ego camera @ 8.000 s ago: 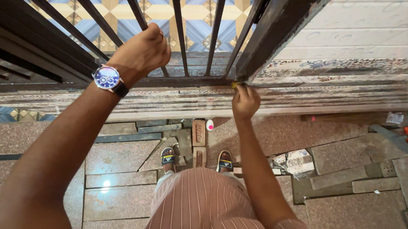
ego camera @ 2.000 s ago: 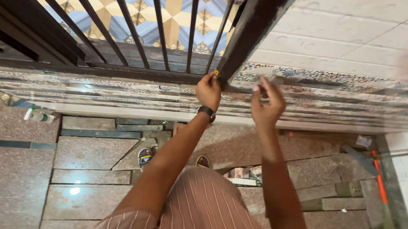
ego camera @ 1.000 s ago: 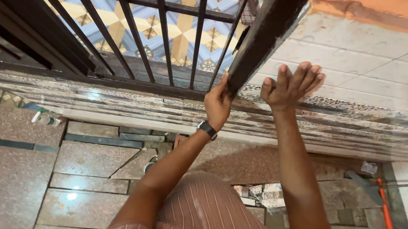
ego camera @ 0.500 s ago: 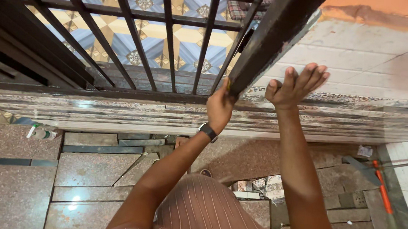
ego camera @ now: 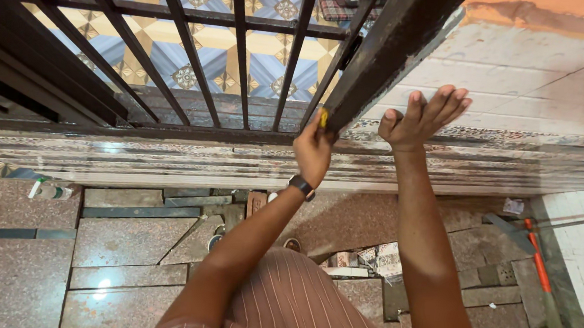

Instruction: The person cleans a metal window grille using a yellow cloth. They wipe the vertical and horizontal bars of the grille, moving the cloth along the metal surfaces to remove dirt.

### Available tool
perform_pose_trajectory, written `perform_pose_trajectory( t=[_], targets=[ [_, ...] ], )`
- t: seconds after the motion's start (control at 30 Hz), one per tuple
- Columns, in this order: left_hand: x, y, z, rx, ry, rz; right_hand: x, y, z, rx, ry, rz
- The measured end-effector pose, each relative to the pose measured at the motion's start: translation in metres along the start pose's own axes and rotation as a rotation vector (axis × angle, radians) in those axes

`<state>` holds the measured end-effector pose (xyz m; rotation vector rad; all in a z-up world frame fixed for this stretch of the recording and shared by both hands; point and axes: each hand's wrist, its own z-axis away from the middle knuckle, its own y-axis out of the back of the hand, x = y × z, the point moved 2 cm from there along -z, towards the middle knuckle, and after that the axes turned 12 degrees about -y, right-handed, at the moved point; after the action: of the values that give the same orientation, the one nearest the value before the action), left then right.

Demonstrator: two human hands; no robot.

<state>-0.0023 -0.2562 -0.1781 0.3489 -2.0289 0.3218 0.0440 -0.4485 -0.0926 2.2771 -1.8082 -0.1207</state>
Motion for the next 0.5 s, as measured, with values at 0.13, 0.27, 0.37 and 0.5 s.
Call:
perform_pose_trajectory(
  t=[0.13, 0.27, 0.37, 0.5],
  targets=[
    [0.029, -0.005, -0.019, -0.038, -0.003, 0.115, 0.001, 0.001, 0.002, 0.002, -0.002, -0.018],
    [0.026, 0.005, -0.014, -0.056, -0.16, -0.076, 0.001, -0.003, 0.002, 0.012, -0.007, 0.001],
    [-0.003, 0.005, 0.009, -0.147, 0.053, -0.144, 0.0, 0.002, 0.002, -0.008, -0.008, 0.001],
    [-0.022, -0.008, 0.016, -0.176, -0.151, -0.263, -0.001, 0.002, 0.0, -0.001, -0.005, 0.0]
  ],
)
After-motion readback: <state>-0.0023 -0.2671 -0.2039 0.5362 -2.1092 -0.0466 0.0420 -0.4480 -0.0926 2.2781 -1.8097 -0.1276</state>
